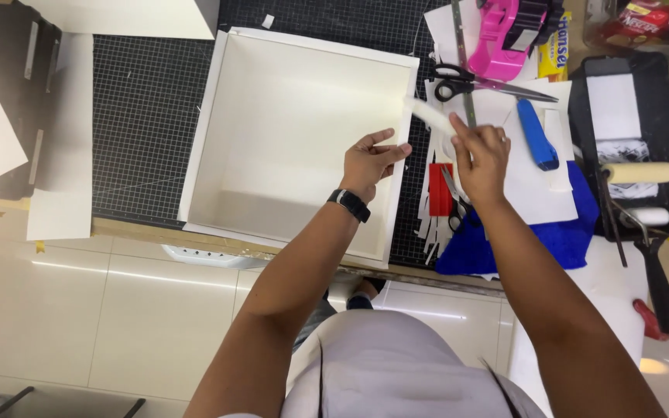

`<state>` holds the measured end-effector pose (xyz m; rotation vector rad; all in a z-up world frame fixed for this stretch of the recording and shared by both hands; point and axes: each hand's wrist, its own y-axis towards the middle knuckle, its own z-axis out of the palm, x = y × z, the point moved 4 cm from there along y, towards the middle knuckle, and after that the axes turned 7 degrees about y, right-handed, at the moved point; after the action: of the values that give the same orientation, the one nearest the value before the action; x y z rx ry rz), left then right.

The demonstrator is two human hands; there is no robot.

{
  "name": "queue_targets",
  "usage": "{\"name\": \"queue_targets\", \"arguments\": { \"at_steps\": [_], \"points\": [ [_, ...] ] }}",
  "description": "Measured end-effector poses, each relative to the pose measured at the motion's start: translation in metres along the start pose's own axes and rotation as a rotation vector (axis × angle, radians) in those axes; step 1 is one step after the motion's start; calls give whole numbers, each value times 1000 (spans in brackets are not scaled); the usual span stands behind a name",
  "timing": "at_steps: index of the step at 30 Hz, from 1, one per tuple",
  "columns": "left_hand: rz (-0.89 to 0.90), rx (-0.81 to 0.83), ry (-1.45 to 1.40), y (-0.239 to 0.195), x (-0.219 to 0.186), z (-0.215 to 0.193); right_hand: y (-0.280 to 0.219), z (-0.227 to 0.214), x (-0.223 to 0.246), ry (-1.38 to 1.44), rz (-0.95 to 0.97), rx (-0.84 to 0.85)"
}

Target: Smoothing and trimming the inner edges of a white cardboard box using a scraper and scissors

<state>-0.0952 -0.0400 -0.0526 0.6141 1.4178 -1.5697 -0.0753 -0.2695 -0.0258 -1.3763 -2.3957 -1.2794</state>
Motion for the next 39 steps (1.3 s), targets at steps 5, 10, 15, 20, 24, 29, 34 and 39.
{"name": "queue_targets", "arguments": {
  "at_steps": [5,10,15,20,24,29,34,39],
  "points": [
    [-13,12,-3,-8,-8,-2,45,24,-31,-111,25,-5],
    [-13,60,-27,-23,-21,-3,-4,2,8,73,94,87],
    [60,252,399,-92,-53,-17,-42,-20,51,202,245,165],
    [-43,300,228,-70,-10,-33,-86,-30,79,263,209,147],
    [-127,345,72,-66,7,-38,-130,-46,97,346,237,182],
    [-154,362,51,-57,16,-35,-128,-55,115,287,135,221],
    [-164,360,59,-61,15,-36,-137,-57,122,263,107,275],
    [-154,370,84,-67,8,-36,-141,-64,139,315,137,325]
  ]
}}
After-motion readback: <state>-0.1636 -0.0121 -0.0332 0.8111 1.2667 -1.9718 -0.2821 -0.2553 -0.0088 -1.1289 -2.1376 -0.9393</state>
